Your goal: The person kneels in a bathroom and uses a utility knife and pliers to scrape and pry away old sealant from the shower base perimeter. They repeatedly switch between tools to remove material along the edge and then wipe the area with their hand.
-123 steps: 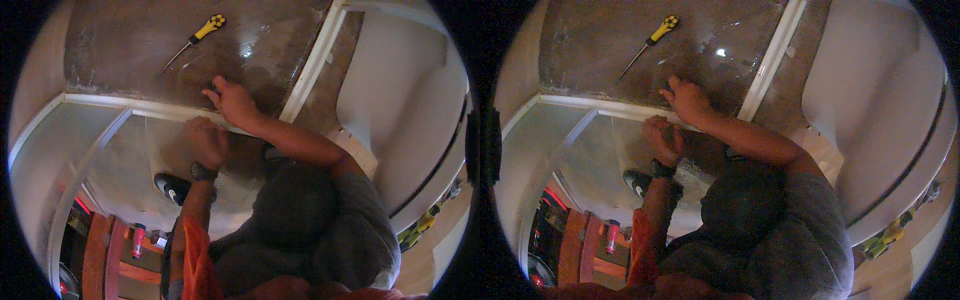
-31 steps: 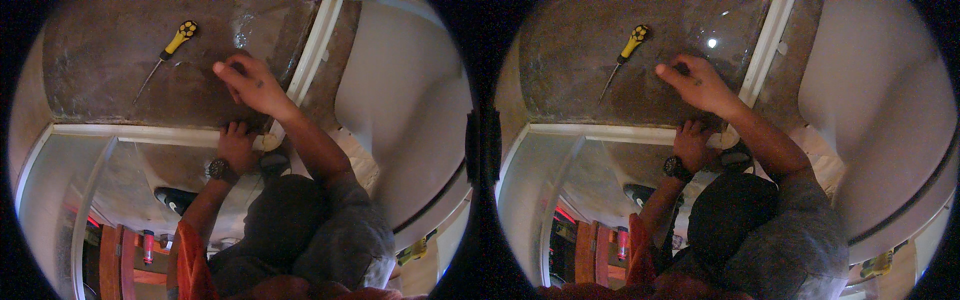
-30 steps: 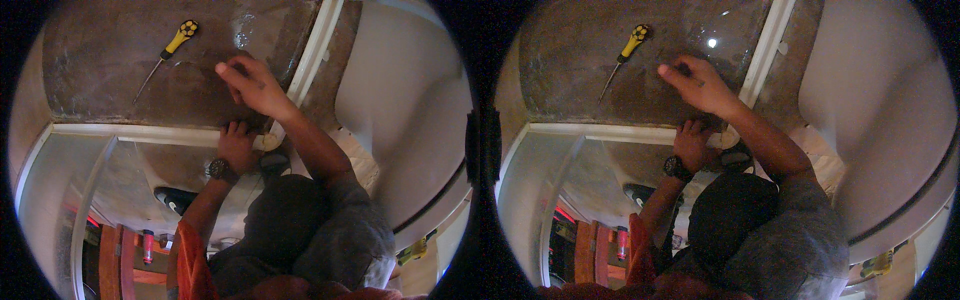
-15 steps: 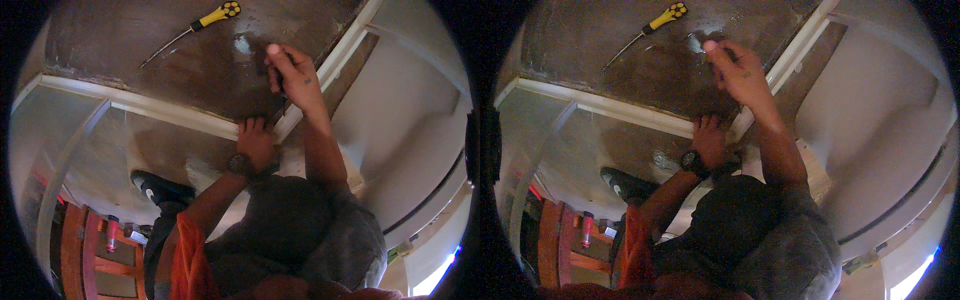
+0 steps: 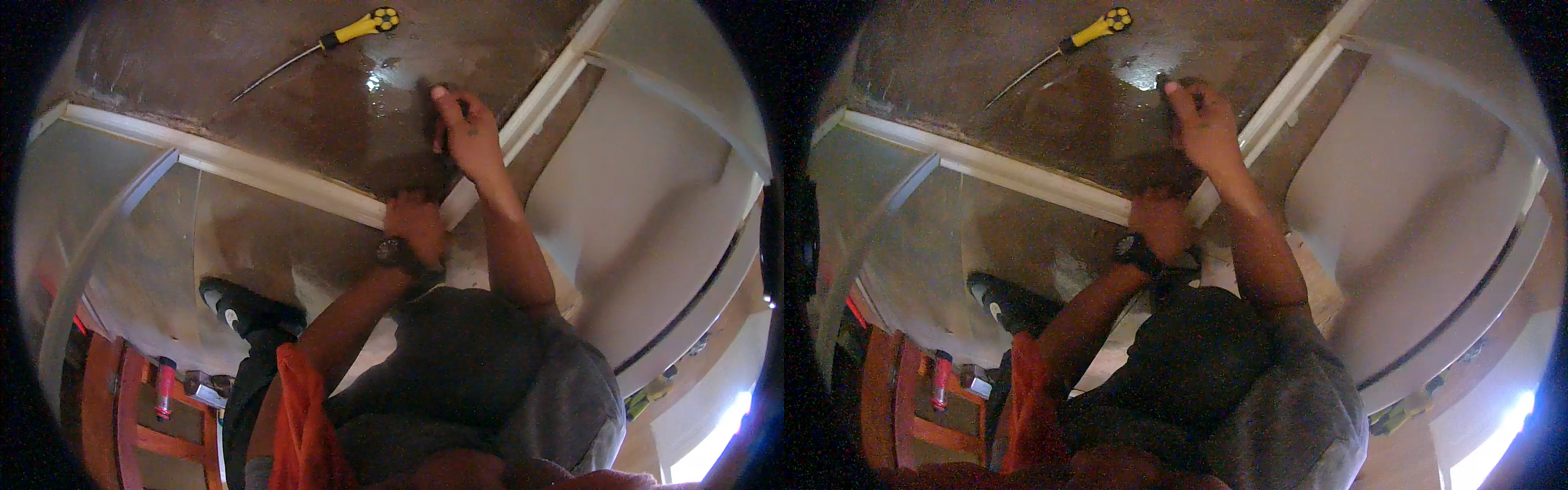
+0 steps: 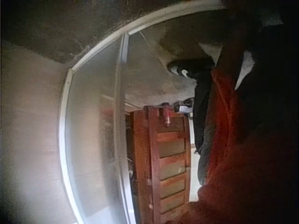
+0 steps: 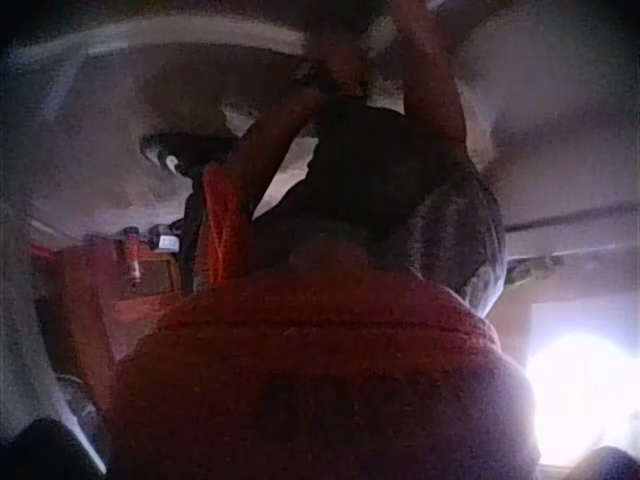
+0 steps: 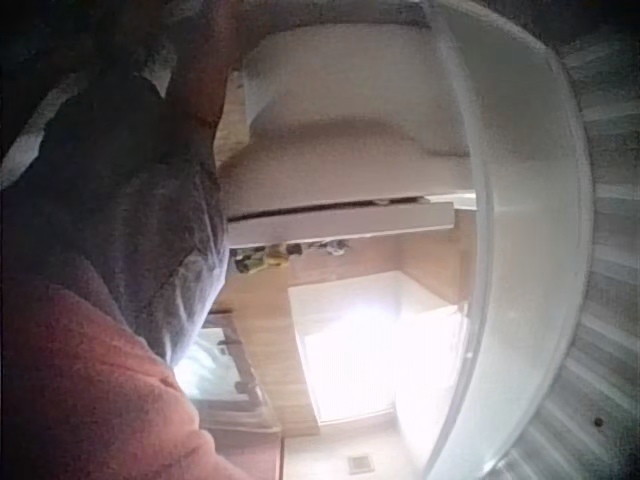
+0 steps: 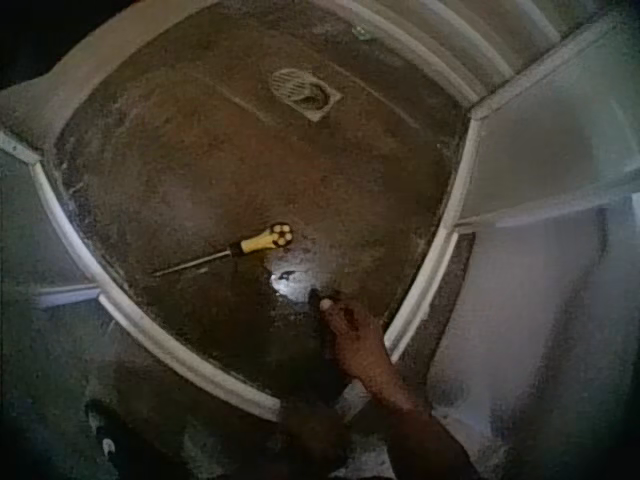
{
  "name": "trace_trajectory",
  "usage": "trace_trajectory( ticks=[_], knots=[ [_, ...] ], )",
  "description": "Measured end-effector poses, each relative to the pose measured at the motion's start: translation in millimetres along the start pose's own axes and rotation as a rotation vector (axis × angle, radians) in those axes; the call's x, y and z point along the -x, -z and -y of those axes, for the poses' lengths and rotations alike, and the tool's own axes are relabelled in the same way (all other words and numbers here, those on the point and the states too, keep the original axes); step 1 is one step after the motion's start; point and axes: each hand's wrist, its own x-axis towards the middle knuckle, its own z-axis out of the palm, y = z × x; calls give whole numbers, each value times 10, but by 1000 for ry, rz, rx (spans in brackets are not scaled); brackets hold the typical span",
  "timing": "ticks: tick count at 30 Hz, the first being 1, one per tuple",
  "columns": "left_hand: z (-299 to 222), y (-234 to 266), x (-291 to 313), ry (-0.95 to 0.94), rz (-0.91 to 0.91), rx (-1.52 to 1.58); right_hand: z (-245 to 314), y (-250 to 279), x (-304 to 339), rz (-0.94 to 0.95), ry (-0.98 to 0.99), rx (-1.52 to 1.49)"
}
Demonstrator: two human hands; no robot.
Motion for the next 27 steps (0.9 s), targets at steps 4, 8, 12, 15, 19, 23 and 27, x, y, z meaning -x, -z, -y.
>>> trace_trajectory(
  ticks=[4, 8, 12, 15, 19, 23, 27],
  knots=[
    [-33, 143, 26, -3, 23, -45, -67, 32, -3, -30, 57, 18],
    [-14, 72, 52, -54, -92, -134, -202, 107, -33, -109, 69, 172],
    [19, 87, 53, -51, 0, -99, -195, 186, 79, -17, 142, 138],
    [-57, 189, 35, -16, 130, -168, -126, 135, 131, -72, 228, 212],
    [-20, 34, 45, 14, 7, -156, -50, 118, 187, 22, 181, 214],
    [-92, 23, -1, 68, -5, -151, -157, 51, 99, -131, 314, 287],
    [-48, -38, 63, 11, -104, -105, -171, 105, 60, 261, 135, -5]
  ],
)
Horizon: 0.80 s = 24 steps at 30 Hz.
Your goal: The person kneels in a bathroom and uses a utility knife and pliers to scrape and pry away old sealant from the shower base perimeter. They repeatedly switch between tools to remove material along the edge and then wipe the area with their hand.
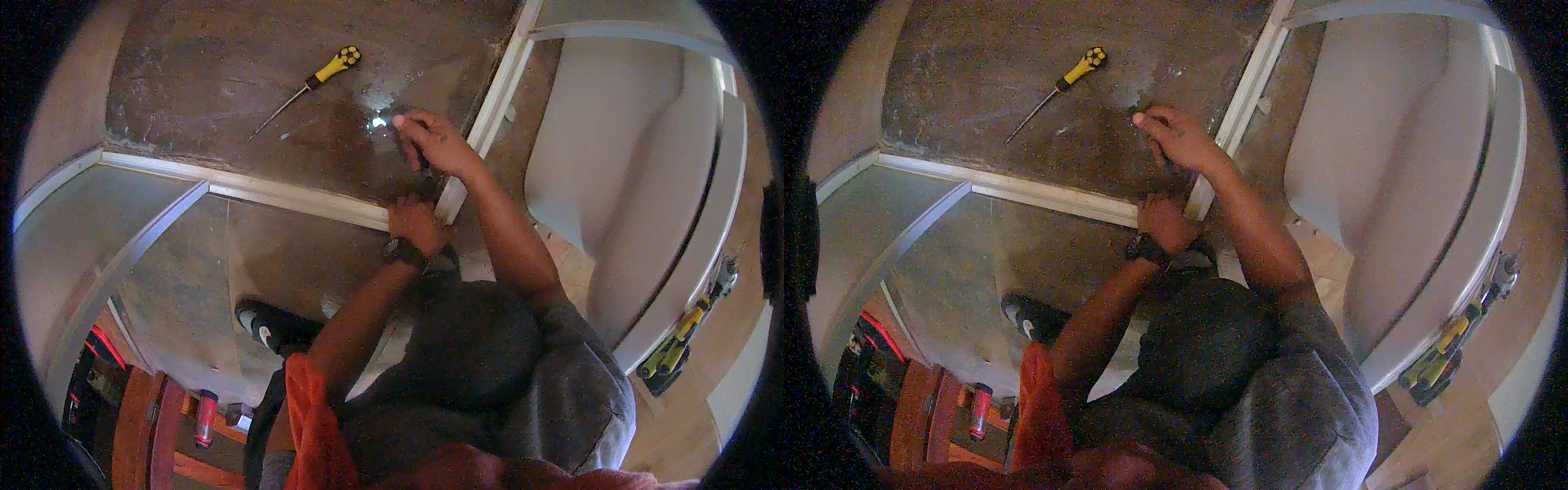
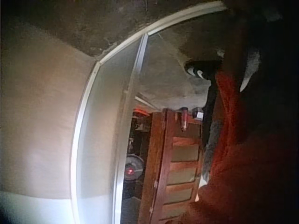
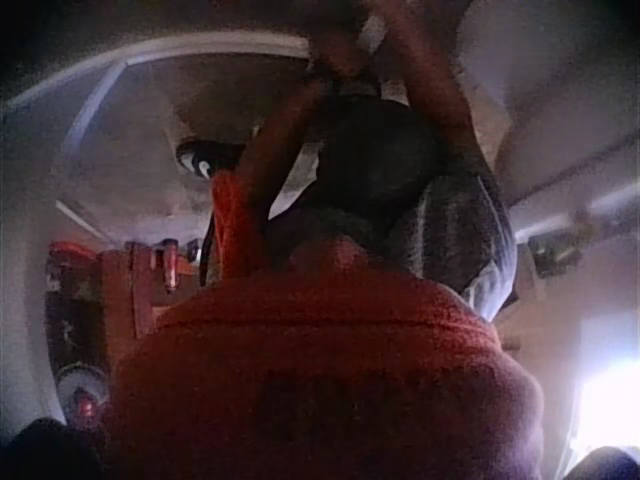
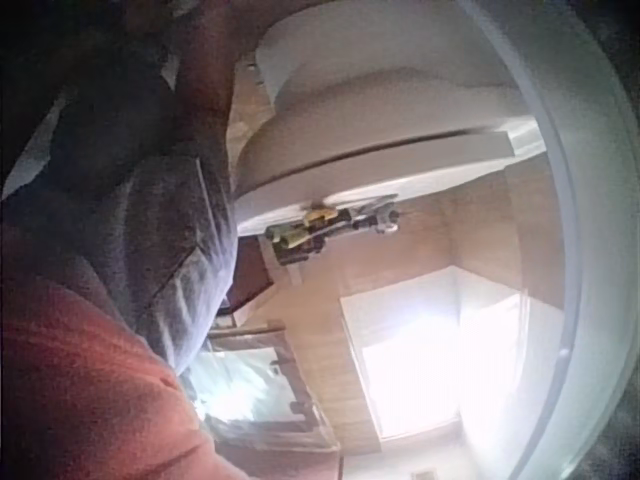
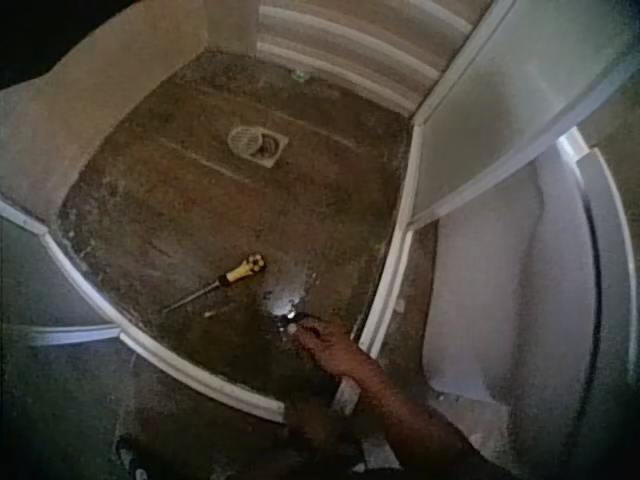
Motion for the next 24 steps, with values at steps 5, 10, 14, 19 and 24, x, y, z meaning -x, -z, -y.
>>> trace_trajectory(
  ticks=[5, 10, 14, 19, 24],
  knots=[
    [23, -6, 23, -22, -6, -16, 34, -91, -65, -34, -60, -77],
    [5, 8, 11, -14, 14, -51, 116, -40, -88, -37, -67, -102],
    [-2, -11, -21, 48, 76, -90, 24, -87, -113, 32, 49, -102],
    [-46, 71, 19, 11, 95, -94, 13, 23, -135, 93, -57, -197],
    [-42, 81, -5, 32, 112, -78, -55, -47, -191, 25, -41, -106]
  ],
)
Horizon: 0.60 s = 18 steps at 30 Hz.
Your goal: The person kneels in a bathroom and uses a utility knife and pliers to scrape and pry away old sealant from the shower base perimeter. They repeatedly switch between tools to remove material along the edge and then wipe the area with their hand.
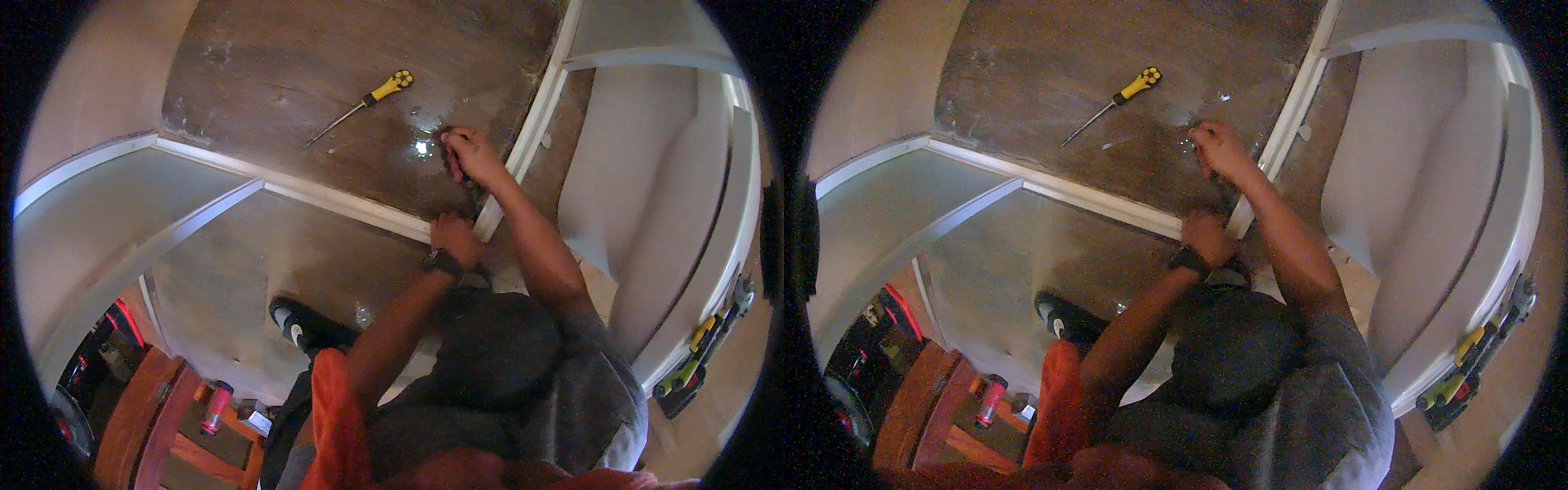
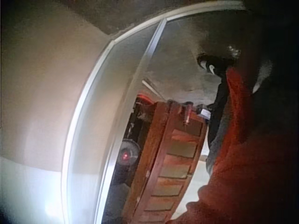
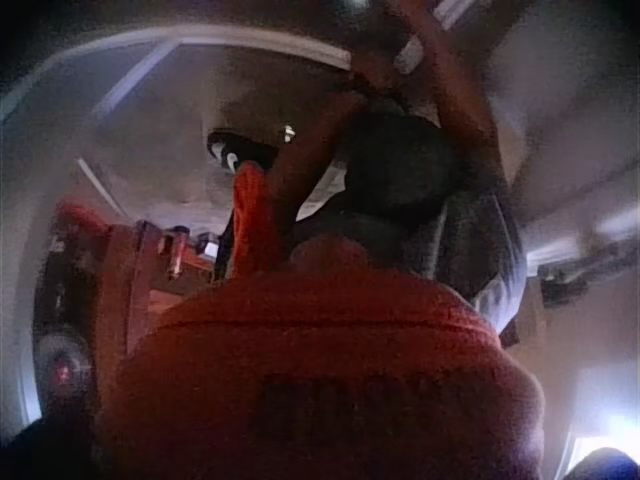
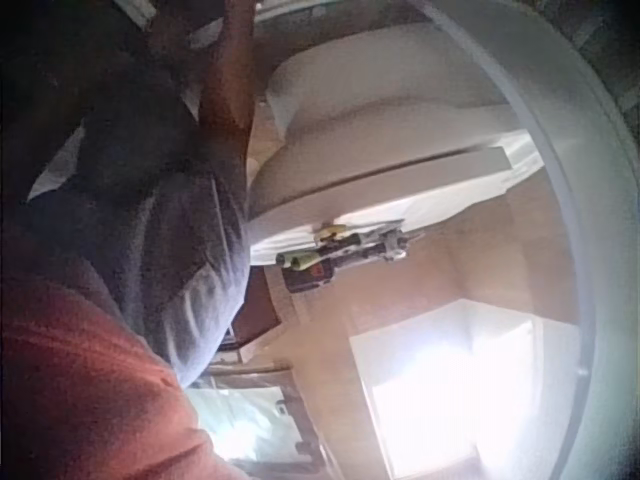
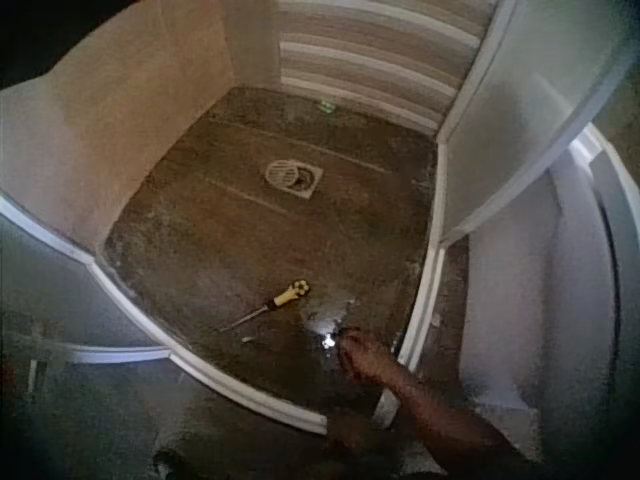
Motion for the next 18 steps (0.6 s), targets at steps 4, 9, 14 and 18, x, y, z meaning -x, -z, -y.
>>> trace_trajectory(
  ticks=[4, 9, 14, 18],
  knots=[
    [64, -169, -70, -25, -69, -5, -110, 99, -87, -4, -24, 12],
    [1, -74, -38, -1, -53, -16, -248, 178, -160, 67, -60, -220],
    [56, -132, -41, -22, -42, -21, -169, 74, -68, -88, -14, -129],
    [-6, -30, 14, -8, -36, -29, -251, 154, -122, 101, -49, -293]
  ],
)
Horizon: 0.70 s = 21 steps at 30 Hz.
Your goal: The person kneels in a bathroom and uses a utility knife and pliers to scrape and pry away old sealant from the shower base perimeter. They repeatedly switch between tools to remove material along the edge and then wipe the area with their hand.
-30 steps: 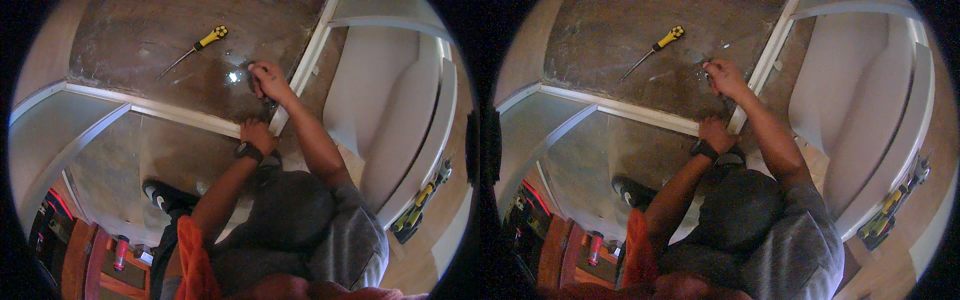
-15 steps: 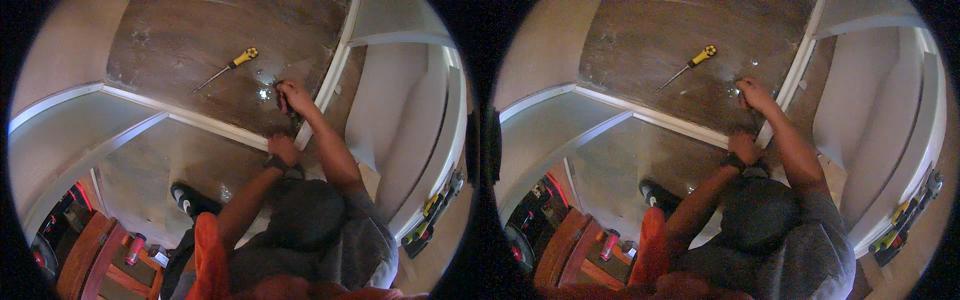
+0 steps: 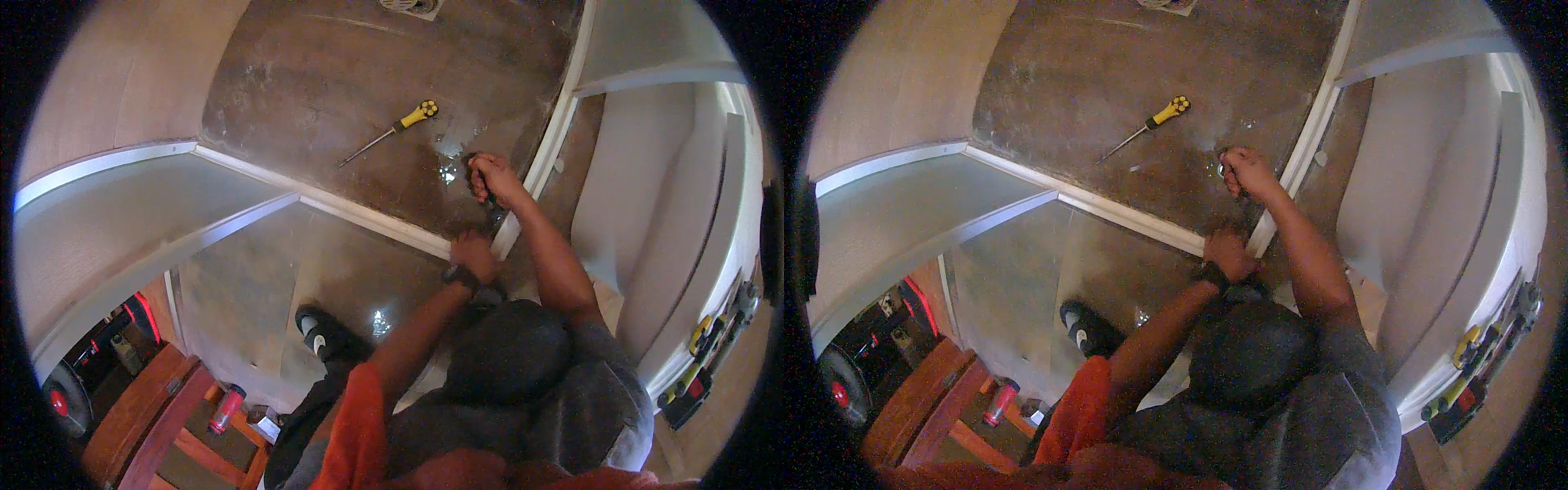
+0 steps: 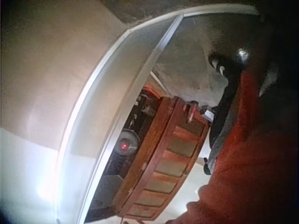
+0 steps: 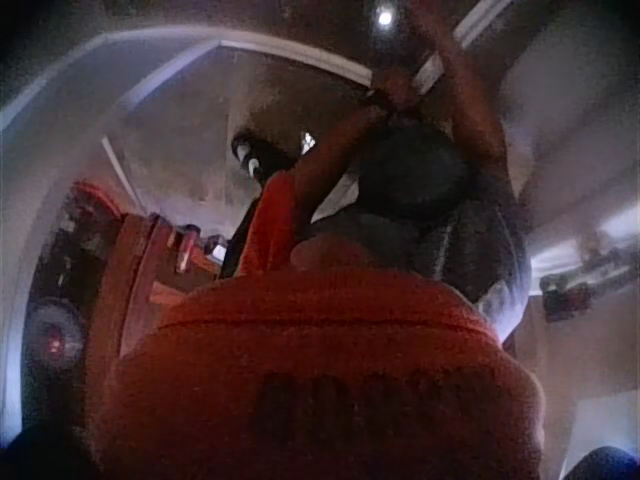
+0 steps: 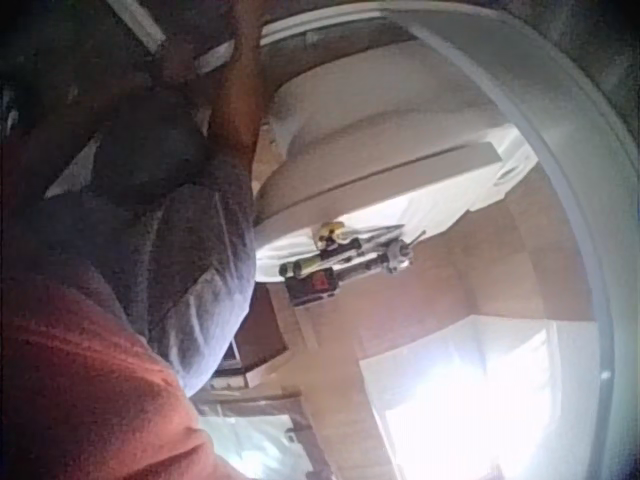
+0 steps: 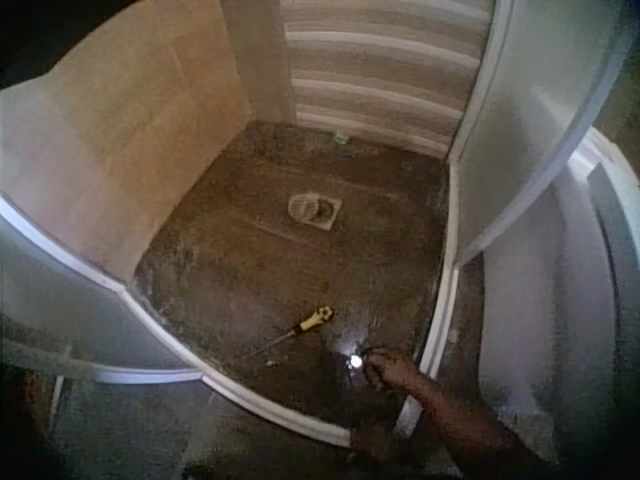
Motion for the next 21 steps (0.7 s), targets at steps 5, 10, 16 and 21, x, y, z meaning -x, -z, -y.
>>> trace_trajectory(
  ticks=[5, 10, 16, 21],
  knots=[
    [21, -20, 2, -39, -53, -18, -22, 46, 76, -306, 73, 14],
    [46, -136, -1, -34, -149, 17, -40, 53, 141, -431, 115, 118],
    [68, -80, -26, -65, -78, -2, -249, -31, 238, -684, 368, 449],
    [49, -37, 30, -116, -213, 2, 147, -173, 297, -416, 118, 204]
  ],
)
